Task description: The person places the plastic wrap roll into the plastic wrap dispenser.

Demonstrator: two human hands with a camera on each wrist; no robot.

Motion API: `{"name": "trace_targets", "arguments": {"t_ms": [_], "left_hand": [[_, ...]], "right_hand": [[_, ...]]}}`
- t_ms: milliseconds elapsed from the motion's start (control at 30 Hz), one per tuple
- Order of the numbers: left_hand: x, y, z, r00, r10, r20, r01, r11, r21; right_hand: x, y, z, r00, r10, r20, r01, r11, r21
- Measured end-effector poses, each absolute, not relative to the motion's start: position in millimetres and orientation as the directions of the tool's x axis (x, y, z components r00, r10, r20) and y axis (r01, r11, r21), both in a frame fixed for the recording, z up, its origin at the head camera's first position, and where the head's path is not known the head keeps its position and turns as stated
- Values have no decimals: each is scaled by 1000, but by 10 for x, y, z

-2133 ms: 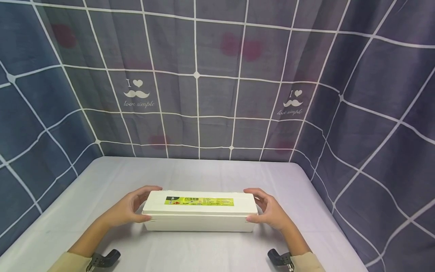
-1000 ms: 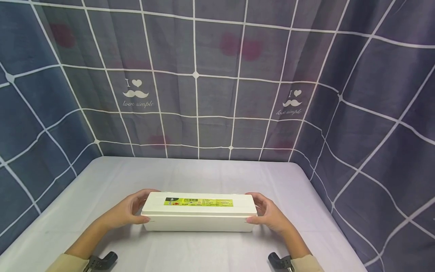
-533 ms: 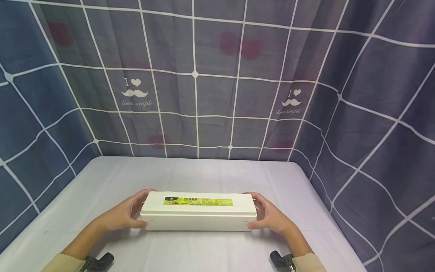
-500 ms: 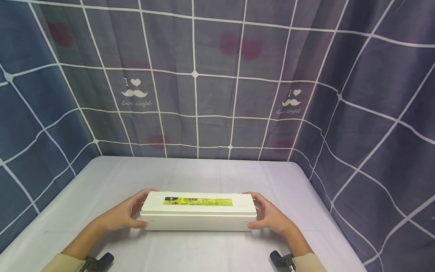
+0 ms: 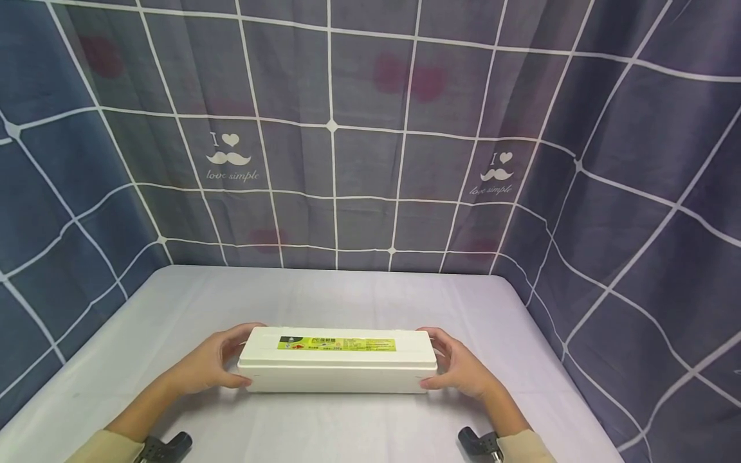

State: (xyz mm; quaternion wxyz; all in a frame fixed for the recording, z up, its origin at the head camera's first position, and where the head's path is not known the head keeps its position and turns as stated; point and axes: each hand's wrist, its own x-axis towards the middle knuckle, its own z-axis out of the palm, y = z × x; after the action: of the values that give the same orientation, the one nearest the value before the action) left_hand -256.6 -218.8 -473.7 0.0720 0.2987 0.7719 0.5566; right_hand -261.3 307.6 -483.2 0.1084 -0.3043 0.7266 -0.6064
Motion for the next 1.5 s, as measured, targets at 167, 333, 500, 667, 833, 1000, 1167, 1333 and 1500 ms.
{"name": "trace_targets", "arguments": {"t_ms": [167,333,500,667,833,1000,1167,1333,1500], "left_hand": [[-2559,-2197,-4724,-836,512,200,358,232,904],[-2563,-2195,-4719,-840,507,194,351,234,907],[-2576,-2206,-4735,-839,508,195,350,228,909],[-2580,-2216,-4740,-843,506,184,337,229,913],[-2576,-2217,-4745,-840,515,173,327,224,918],[-2567,-2216,-4744,-829,528,182,337,213,917],[-2562,-2214,-4740,-831,524,186,339,213,916],[-2572,-2207,-4746,-816,549,181,333,191,923],[-2573,-2201,-4755,-801,570,182,333,172,927]], "right_hand": [[-2612,3075,-4813,-804,-553,220,-327,101,-940],[-2613,3085,-4807,-801,-550,234,-338,93,-937],[-2621,3096,-4805,-800,-557,224,-332,99,-938],[-2632,3111,-4791,-784,-593,187,-312,115,-943],[-2628,3113,-4795,-769,-616,168,-299,115,-947],[-2631,3097,-4794,-761,-617,200,-328,100,-939],[-2631,3100,-4794,-759,-609,231,-352,86,-932],[-2617,3116,-4795,-764,-608,215,-345,102,-933],[-2604,3124,-4770,-775,-608,171,-320,145,-936]]}}
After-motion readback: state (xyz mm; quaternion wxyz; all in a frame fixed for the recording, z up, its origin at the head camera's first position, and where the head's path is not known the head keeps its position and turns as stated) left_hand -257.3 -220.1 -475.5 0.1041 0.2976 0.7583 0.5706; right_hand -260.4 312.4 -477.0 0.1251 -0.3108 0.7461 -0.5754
